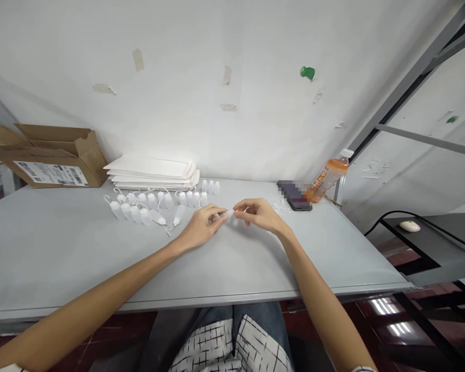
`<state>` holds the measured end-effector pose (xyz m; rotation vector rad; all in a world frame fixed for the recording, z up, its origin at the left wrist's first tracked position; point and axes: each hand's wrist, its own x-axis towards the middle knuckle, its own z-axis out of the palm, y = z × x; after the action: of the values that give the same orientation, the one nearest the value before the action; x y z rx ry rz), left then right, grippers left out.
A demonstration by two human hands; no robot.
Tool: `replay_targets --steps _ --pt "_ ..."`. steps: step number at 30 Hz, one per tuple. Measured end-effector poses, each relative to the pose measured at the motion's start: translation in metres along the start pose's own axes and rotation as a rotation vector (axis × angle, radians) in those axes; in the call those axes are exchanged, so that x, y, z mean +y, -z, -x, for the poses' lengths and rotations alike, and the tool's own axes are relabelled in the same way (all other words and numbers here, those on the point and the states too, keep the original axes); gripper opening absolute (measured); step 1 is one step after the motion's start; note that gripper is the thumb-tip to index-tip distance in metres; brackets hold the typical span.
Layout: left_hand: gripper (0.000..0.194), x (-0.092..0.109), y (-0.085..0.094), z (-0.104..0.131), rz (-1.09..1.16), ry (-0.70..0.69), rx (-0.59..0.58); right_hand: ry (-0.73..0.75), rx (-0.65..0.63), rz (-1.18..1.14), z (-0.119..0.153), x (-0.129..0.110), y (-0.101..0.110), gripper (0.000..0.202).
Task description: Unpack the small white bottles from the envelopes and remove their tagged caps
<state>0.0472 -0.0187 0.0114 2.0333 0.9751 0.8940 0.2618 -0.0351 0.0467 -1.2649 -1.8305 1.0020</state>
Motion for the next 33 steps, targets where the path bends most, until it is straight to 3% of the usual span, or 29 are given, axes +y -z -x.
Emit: replay_targets --steps 6,10,13,16,18,20,28,33 --pt "0.043 -0.002 -0.002 0.001 0.064 0.065 -0.003 0.0 -0.014 -0.045 -0.002 0.0 -0.015 0.033" --pt "0.041 -0.004 -0.004 0.001 0.103 0.062 -0.026 -0.002 0.036 -0.03 -0.004 0.001 -0.013 0.032" --pt "0.037 -0.005 -0.002 0.0 -0.006 -0.012 0.002 0.028 0.238 0.099 -0.003 0.004 0.004 0.029" --pt "0.034 -0.005 -0.001 0.0 -0.106 -0.045 -0.013 0.03 0.584 0.314 0.0 0.01 0.026 0.028" --pt "0.03 -0.004 -0.001 0.0 -0.135 -0.043 -0.04 -0.01 0.69 0.367 -0.001 0.013 0.035 0.028" --pt "0.027 -0.002 -0.001 0.001 -0.155 -0.047 -0.075 -0.052 0.67 0.412 -0.006 0.015 0.036 0.027" --pt "0.024 0.004 0.002 0.003 -0.168 -0.053 -0.086 -0.077 0.321 0.652 -0.067 0.013 0.004 0.012" --pt "0.022 0.006 0.003 0.004 -0.199 -0.068 -0.074 -0.091 0.24 0.575 -0.099 0.014 -0.008 0.011"
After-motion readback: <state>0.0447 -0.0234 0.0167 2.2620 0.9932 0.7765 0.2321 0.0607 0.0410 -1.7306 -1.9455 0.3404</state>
